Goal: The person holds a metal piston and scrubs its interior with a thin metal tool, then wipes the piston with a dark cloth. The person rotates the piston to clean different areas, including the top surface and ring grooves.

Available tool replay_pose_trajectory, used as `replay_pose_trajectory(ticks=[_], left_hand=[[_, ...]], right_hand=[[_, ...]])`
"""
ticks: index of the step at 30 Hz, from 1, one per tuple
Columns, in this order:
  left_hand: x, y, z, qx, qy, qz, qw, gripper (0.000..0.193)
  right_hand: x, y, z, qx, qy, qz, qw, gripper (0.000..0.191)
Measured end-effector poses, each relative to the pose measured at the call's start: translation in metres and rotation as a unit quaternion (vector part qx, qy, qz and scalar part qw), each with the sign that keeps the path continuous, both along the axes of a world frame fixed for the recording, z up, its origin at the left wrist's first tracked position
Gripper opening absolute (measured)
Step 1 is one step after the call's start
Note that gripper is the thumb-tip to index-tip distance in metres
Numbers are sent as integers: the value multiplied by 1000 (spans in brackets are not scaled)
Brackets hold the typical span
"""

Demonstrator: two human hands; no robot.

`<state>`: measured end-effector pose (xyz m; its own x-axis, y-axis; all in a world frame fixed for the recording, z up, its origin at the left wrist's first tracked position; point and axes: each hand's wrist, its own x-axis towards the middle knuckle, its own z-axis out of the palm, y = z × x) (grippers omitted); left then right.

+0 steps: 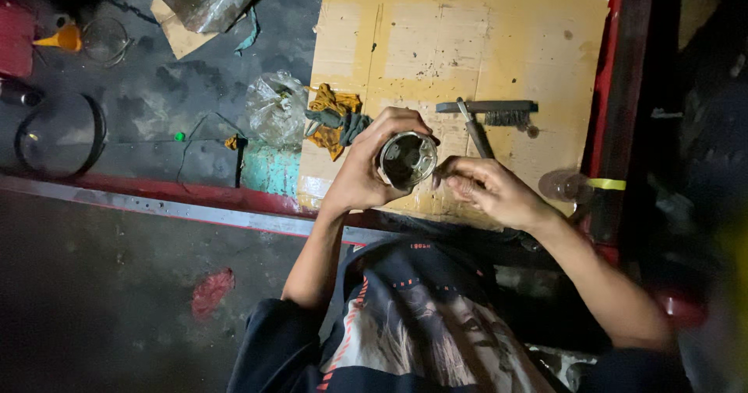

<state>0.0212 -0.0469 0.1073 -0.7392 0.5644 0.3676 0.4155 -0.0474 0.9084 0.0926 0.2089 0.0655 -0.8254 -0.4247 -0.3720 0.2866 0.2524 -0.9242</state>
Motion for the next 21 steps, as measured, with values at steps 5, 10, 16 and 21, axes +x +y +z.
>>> replay_pose_trajectory(ticks=[5, 10, 16, 21], left_hand=[[3, 3, 4, -3, 20, 41, 999, 68], [8, 4, 5, -3, 21, 63, 998, 71], [13, 8, 7, -39, 7, 60, 997, 68], [14, 10, 6, -19, 1, 56, 998, 68]], right_hand=[[13, -9, -6, 145, 337, -79, 927, 10], [14, -15, -5, 296, 497, -53, 814, 28], [5, -22, 22, 288, 494, -48, 819, 17], [1, -32, 47, 251, 434, -16, 865, 22]])
